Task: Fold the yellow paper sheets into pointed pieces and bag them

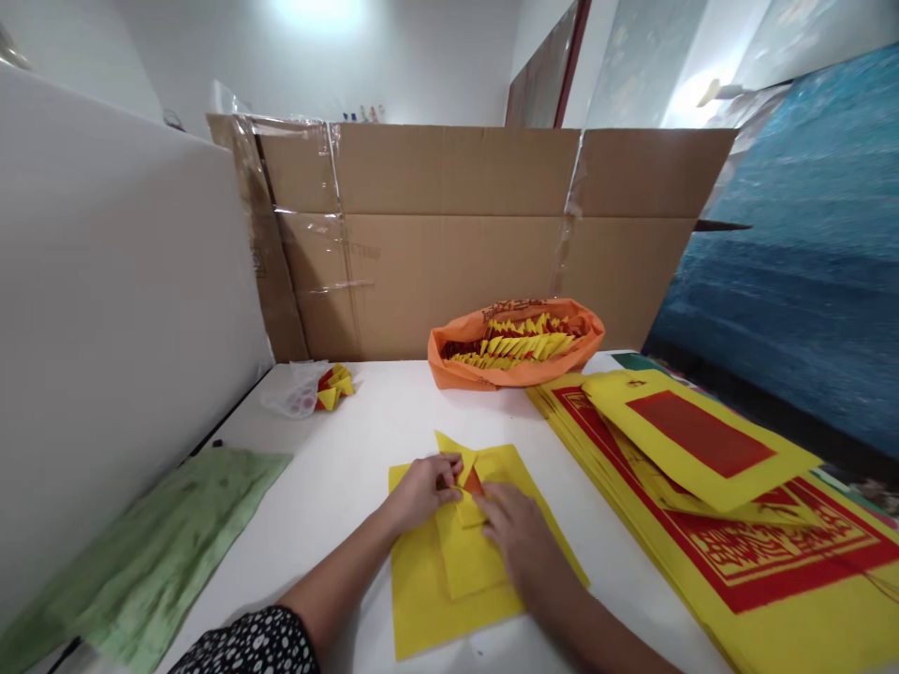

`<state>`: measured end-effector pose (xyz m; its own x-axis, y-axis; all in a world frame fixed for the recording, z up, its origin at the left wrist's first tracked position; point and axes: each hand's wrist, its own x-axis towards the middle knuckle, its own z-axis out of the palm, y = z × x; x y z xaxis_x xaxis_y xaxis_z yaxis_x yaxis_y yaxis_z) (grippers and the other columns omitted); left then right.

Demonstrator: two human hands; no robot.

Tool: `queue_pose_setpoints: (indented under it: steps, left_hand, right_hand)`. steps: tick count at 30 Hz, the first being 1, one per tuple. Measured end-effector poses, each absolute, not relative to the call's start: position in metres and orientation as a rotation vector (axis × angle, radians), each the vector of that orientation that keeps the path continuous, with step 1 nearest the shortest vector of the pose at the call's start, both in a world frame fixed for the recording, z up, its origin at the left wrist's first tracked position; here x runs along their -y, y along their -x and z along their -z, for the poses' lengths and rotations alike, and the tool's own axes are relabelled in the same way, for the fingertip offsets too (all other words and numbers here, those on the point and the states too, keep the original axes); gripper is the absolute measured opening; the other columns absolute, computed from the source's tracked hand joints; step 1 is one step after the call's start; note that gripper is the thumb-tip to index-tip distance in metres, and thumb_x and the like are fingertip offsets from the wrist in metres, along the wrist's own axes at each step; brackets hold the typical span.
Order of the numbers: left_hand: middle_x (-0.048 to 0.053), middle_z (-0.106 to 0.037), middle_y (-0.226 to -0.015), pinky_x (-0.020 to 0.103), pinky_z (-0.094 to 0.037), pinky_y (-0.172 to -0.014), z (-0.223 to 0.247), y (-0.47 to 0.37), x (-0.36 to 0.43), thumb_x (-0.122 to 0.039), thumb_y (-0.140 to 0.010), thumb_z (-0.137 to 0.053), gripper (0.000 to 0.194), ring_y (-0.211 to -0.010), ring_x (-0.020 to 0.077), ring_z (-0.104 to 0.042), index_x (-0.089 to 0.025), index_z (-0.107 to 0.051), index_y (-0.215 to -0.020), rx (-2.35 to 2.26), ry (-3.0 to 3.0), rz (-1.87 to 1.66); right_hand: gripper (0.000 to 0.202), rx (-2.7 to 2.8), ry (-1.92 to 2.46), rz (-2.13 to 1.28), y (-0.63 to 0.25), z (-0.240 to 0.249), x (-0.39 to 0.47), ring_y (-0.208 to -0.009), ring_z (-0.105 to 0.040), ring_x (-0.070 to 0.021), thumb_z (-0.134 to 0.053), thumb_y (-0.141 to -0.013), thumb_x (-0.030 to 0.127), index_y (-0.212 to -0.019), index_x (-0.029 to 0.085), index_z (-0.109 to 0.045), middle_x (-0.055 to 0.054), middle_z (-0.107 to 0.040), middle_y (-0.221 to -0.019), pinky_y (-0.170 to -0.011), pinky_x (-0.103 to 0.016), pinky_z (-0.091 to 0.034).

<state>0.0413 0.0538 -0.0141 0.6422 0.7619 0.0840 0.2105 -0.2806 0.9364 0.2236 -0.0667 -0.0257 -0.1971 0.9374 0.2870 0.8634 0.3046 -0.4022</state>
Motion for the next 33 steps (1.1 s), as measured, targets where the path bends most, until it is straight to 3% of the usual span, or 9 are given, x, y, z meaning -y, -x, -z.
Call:
queue_pose_setpoints:
  steps: [3,6,11,18,23,27,30,33]
  left_hand:
    - [0.014,-0.063,-0.123,0.043,-0.046,-0.099,0.009,-0.041,-0.053,-0.024,-0.072,-0.076,0.022,-0.125,0.0299,-0.053,-0.018,-0.056,-0.067,-0.780,-1.845,-0.644]
    - [0.014,-0.061,-0.126,0.043,-0.046,-0.100,0.005,-0.042,-0.052,-0.030,-0.072,-0.077,0.025,-0.125,0.0298,-0.052,-0.018,-0.055,-0.066,-0.770,-1.809,-0.637]
    - [0.015,-0.060,-0.129,0.044,-0.047,-0.100,0.004,-0.043,-0.052,-0.036,-0.070,-0.078,0.030,-0.125,0.0301,-0.053,-0.018,-0.054,-0.064,-0.778,-1.757,-0.634]
    - [0.014,-0.059,-0.131,0.045,-0.047,-0.100,0.005,-0.043,-0.055,-0.036,-0.070,-0.078,0.029,-0.127,0.0301,-0.051,-0.018,-0.055,-0.065,-0.776,-1.769,-0.617]
    - [0.012,-0.062,-0.126,0.041,-0.047,-0.100,0.007,-0.043,-0.052,-0.022,-0.070,-0.074,0.023,-0.123,0.0282,-0.054,-0.018,-0.053,-0.064,-0.782,-1.758,-0.631]
    - [0.008,-0.064,-0.115,0.036,-0.051,-0.091,0.014,-0.049,-0.047,-0.007,-0.066,-0.066,0.020,-0.106,0.0235,-0.063,-0.018,-0.055,-0.077,-0.899,-1.757,-0.719]
    - [0.006,-0.064,-0.106,0.032,-0.054,-0.081,0.017,-0.056,-0.046,-0.001,-0.067,-0.055,0.032,-0.099,0.0214,-0.064,-0.019,-0.057,-0.093,-1.009,-1.792,-0.798]
    - [0.006,-0.064,-0.098,0.030,-0.053,-0.074,0.015,-0.060,-0.044,-0.001,-0.070,-0.048,0.030,-0.091,0.0207,-0.065,-0.018,-0.058,-0.092,-1.032,-1.817,-0.814]
  right_hand:
    - [0.064,2.255,1.507,-0.168,-0.213,0.042,0.086,-0.136,-0.037,-0.0340,-0.067,-0.082,0.020,-0.142,0.019,-0.044,-0.013,-0.042,-0.149,-0.108,-0.050,-0.038]
    - [0.084,2.227,1.565,-0.200,-0.203,0.050,0.100,-0.141,-0.028,-0.0338,-0.072,-0.081,0.034,-0.151,0.021,-0.028,-0.011,-0.028,-0.155,-0.112,-0.050,-0.034]
    - [0.083,2.147,1.672,-0.210,-0.197,0.053,0.105,-0.142,-0.025,-0.0347,-0.070,-0.082,0.039,-0.152,0.029,-0.025,-0.006,-0.021,-0.157,-0.113,-0.052,-0.031]
    - [0.077,2.096,1.722,-0.133,-0.194,0.053,0.107,-0.139,-0.032,-0.0376,-0.069,-0.082,0.040,-0.149,0.036,-0.031,-0.004,-0.024,-0.156,-0.105,-0.054,-0.037]
    - [0.072,2.122,1.771,-0.176,-0.195,0.044,0.105,-0.137,-0.036,-0.0385,-0.070,-0.081,0.045,-0.145,0.035,-0.040,-0.007,-0.031,-0.153,-0.101,-0.054,-0.040]
    - [0.069,2.141,1.785,-0.299,-0.198,0.031,0.103,-0.136,-0.037,-0.0390,-0.071,-0.079,0.049,-0.142,0.035,-0.045,-0.008,-0.035,-0.151,-0.100,-0.055,-0.040]
    - [0.070,2.181,1.799,-0.418,-0.205,0.014,0.099,-0.134,-0.039,-0.0409,-0.074,-0.075,0.051,-0.138,0.032,-0.051,-0.013,-0.038,-0.150,-0.098,-0.055,-0.042]
    - [0.049,2.196,1.721,-0.532,-0.217,-0.008,0.086,-0.122,-0.052,-0.0385,-0.073,-0.077,0.044,-0.123,0.029,-0.064,-0.014,-0.052,-0.140,-0.093,-0.049,-0.045]
